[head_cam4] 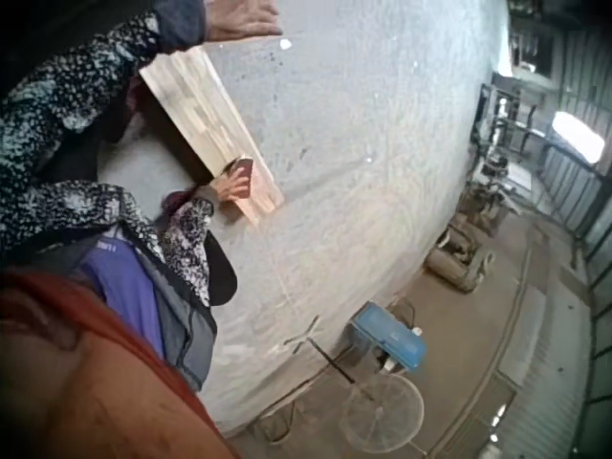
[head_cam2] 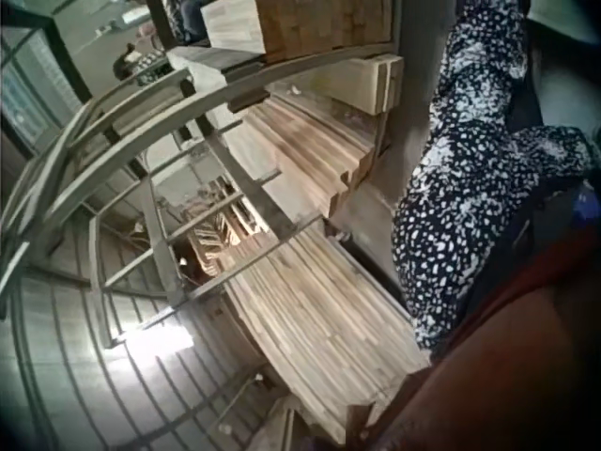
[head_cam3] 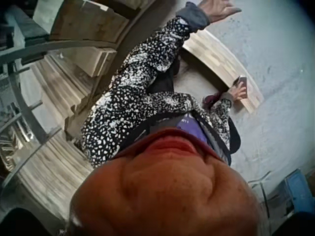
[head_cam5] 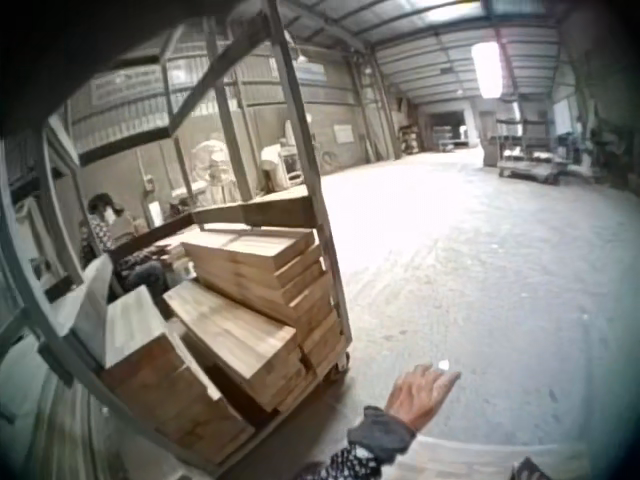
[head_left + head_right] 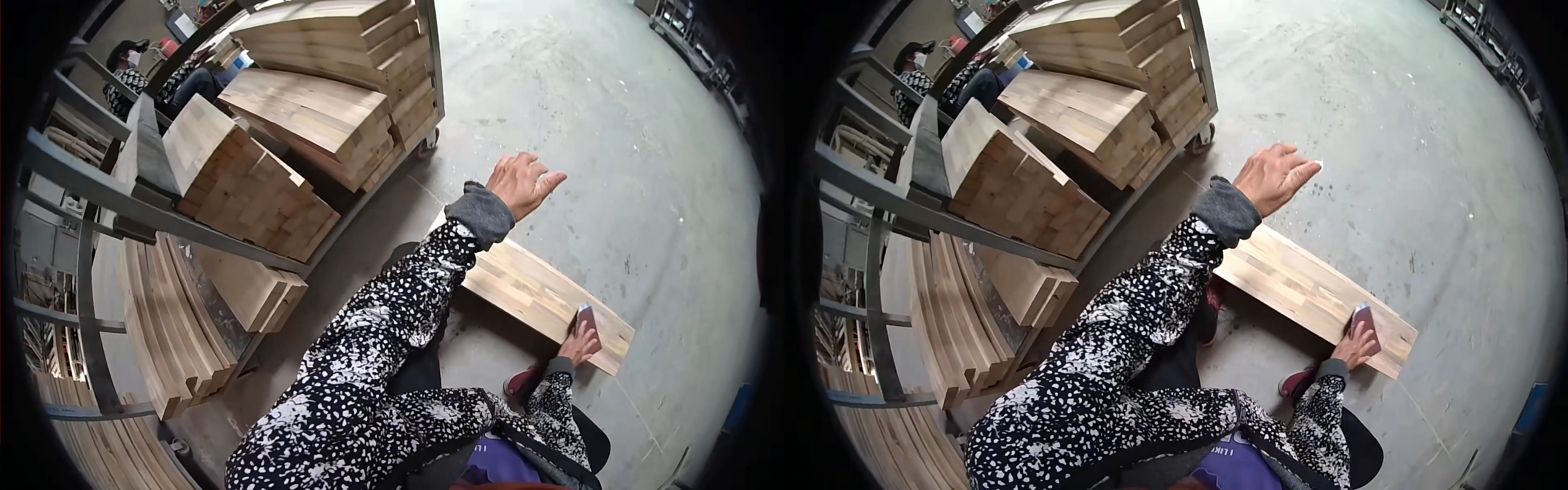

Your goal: Sanding a wooden block using a piece of sandpaper.

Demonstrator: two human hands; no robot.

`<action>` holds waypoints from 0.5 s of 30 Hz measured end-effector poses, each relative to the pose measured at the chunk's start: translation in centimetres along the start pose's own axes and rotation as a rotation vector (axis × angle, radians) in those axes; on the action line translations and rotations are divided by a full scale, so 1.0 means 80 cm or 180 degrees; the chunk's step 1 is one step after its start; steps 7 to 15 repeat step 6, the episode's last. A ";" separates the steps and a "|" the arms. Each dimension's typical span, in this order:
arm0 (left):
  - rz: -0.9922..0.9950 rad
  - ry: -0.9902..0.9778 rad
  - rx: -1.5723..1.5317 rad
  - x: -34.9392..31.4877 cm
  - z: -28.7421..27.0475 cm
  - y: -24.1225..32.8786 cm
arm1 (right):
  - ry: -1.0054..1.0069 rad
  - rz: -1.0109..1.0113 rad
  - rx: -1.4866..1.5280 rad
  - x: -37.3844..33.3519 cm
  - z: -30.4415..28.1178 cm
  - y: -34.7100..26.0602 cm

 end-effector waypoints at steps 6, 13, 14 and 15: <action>-0.0477 -0.0400 0.0174 -0.074 -0.078 0.021 | -0.0709 -0.2080 0.3025 0.004 -0.014 -0.065; -0.0477 -0.0400 0.0174 -0.074 -0.078 0.021 | -0.0709 -0.2080 0.3025 0.004 -0.014 -0.065; -0.0477 -0.0400 0.0174 -0.074 -0.078 0.021 | -0.0709 -0.2080 0.3025 0.004 -0.014 -0.065; -0.0477 -0.0400 0.0174 -0.074 -0.078 0.021 | -0.0709 -0.2080 0.3025 0.004 -0.014 -0.065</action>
Point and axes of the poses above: each hand's wrist, its own x-axis towards the middle knuckle, its own z-axis out of the palm, y = z × x, the point moved 4 cm from there along x, towards the middle knuckle, and after that the axes turned 6 degrees about -y, right-handed, at the moved point
